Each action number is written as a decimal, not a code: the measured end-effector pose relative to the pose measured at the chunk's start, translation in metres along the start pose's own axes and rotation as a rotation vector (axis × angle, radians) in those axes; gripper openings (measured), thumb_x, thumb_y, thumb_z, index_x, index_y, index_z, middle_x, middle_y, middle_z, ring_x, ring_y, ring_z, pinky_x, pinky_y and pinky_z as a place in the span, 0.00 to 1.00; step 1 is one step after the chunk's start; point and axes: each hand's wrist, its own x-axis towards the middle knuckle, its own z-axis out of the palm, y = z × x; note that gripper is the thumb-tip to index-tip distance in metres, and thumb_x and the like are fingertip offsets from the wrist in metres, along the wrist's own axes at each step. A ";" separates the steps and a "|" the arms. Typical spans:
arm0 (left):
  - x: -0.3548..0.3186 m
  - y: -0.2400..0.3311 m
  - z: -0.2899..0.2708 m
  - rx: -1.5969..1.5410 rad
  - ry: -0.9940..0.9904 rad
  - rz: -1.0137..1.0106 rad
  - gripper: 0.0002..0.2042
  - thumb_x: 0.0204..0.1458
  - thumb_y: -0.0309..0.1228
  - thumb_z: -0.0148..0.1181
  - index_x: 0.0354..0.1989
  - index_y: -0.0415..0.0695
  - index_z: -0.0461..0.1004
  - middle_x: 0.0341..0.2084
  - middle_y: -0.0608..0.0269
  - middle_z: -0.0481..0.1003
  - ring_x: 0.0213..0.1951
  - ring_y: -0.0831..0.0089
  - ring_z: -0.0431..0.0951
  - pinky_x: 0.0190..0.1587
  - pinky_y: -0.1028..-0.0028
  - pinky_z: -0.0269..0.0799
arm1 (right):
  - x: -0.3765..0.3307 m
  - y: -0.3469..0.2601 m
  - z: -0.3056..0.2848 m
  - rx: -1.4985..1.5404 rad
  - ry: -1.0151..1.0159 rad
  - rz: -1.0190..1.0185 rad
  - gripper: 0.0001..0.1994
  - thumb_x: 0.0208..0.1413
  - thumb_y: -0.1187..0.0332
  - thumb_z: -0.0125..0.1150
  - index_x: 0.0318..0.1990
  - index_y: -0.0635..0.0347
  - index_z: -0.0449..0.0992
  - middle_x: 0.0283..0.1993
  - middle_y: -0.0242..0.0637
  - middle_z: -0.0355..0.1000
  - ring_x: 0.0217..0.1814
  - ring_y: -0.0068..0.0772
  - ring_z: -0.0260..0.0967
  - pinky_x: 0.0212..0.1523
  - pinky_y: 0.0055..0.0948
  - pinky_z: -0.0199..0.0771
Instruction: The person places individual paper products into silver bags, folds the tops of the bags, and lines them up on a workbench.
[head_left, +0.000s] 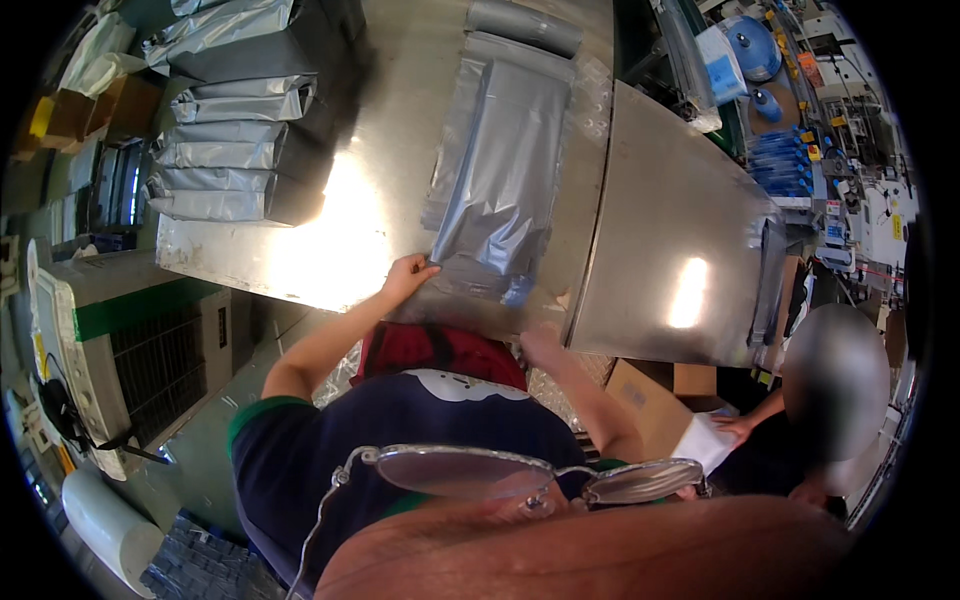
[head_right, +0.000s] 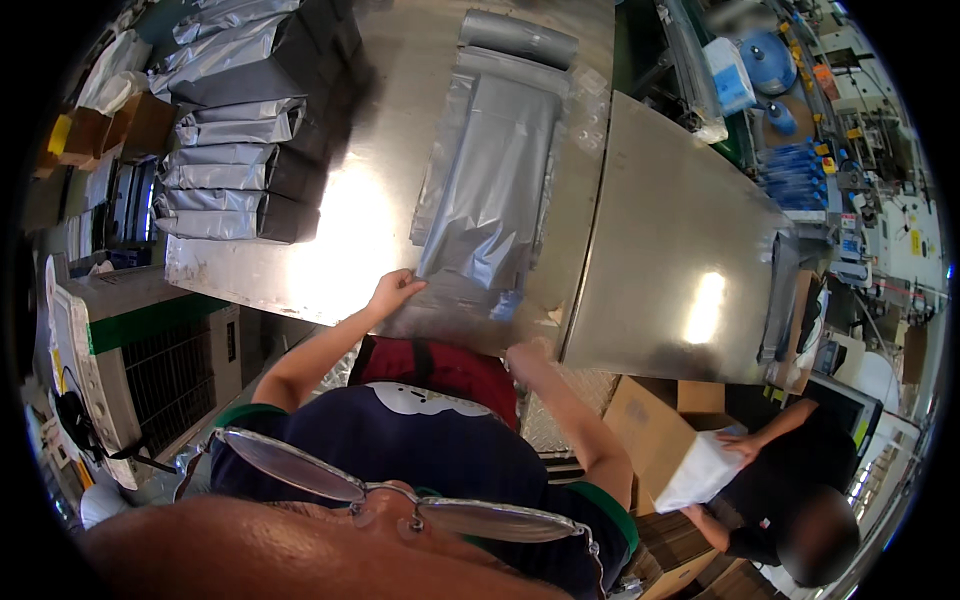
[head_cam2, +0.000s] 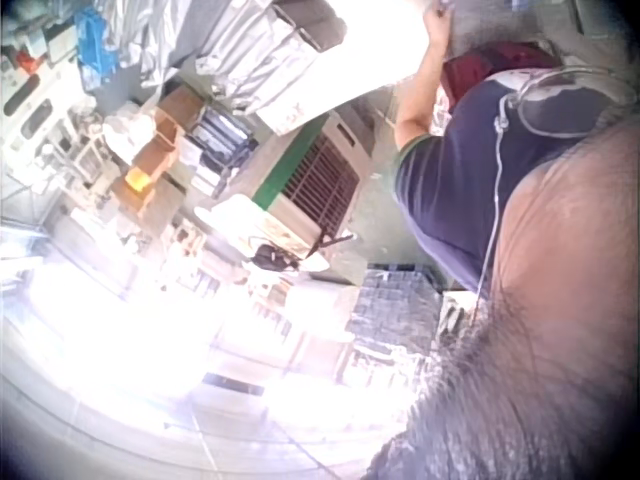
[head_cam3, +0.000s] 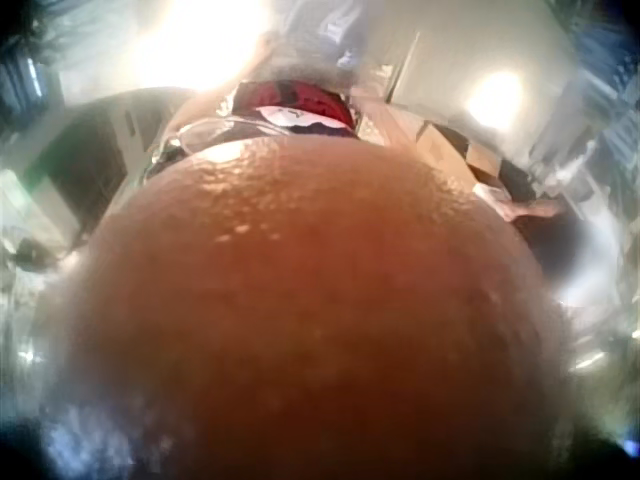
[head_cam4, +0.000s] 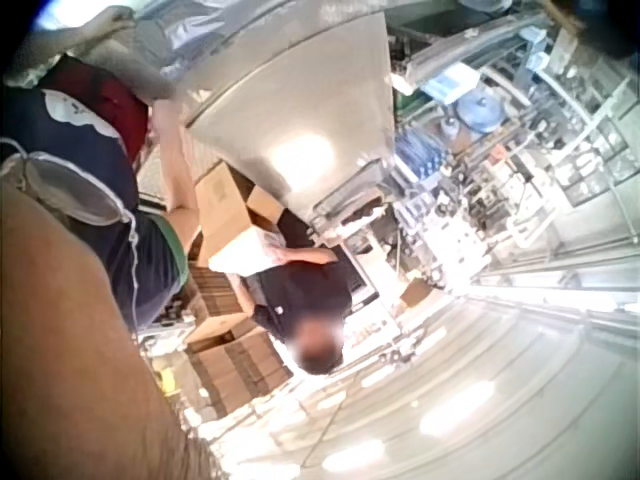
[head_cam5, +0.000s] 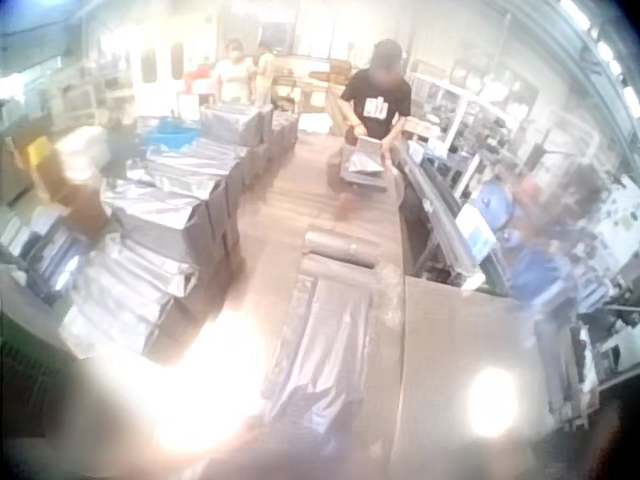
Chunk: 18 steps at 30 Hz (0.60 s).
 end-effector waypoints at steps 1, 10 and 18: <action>-0.004 -0.008 0.001 -0.074 0.058 -0.006 0.09 0.43 0.31 0.54 0.17 0.40 0.66 0.11 0.60 0.68 0.14 0.77 0.66 0.18 0.78 0.62 | -0.009 -0.016 -0.012 0.151 0.068 0.000 0.10 0.43 0.65 0.52 0.31 0.61 0.70 0.25 0.44 0.68 0.27 0.38 0.67 0.29 0.33 0.65; -0.030 -0.002 0.002 -0.414 -0.089 -0.052 0.07 0.47 0.29 0.48 0.24 0.39 0.70 0.15 0.67 0.70 0.17 0.84 0.66 0.20 0.85 0.58 | 0.090 -0.115 -0.033 0.835 0.812 -0.379 0.05 0.37 0.71 0.57 0.24 0.60 0.69 0.21 0.35 0.60 0.23 0.33 0.62 0.23 0.27 0.62; -0.037 -0.004 -0.011 -0.065 -0.051 -0.044 0.07 0.43 0.23 0.49 0.33 0.41 0.66 0.25 0.60 0.70 0.27 0.73 0.71 0.27 0.77 0.64 | -0.041 0.000 0.085 0.570 0.472 0.170 0.06 0.42 0.72 0.51 0.29 0.61 0.67 0.26 0.41 0.64 0.27 0.36 0.62 0.28 0.32 0.62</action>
